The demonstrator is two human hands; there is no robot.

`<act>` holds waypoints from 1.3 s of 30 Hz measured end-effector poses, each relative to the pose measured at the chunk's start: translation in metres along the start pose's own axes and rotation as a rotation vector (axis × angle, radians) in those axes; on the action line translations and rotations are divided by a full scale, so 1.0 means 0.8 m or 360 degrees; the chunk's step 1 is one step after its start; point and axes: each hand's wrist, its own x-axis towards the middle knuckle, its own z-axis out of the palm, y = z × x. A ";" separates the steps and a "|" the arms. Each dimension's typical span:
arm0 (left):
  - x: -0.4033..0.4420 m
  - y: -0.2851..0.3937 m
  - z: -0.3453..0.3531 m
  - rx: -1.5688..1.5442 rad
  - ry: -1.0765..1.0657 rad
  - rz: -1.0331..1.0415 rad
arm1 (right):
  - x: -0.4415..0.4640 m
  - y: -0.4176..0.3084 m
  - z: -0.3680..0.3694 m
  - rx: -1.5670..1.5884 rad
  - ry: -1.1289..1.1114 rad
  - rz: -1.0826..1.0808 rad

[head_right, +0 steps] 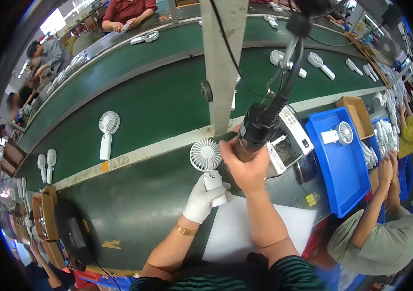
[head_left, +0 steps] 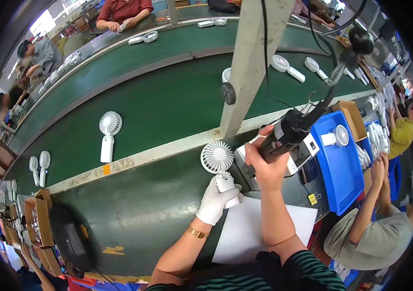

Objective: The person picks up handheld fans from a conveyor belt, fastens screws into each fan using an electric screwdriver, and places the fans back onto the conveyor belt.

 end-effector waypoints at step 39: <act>0.091 0.233 -0.101 0.2822 0.1925 0.0745 | 0.012 -0.008 -0.002 -0.0163 0.0122 -0.0154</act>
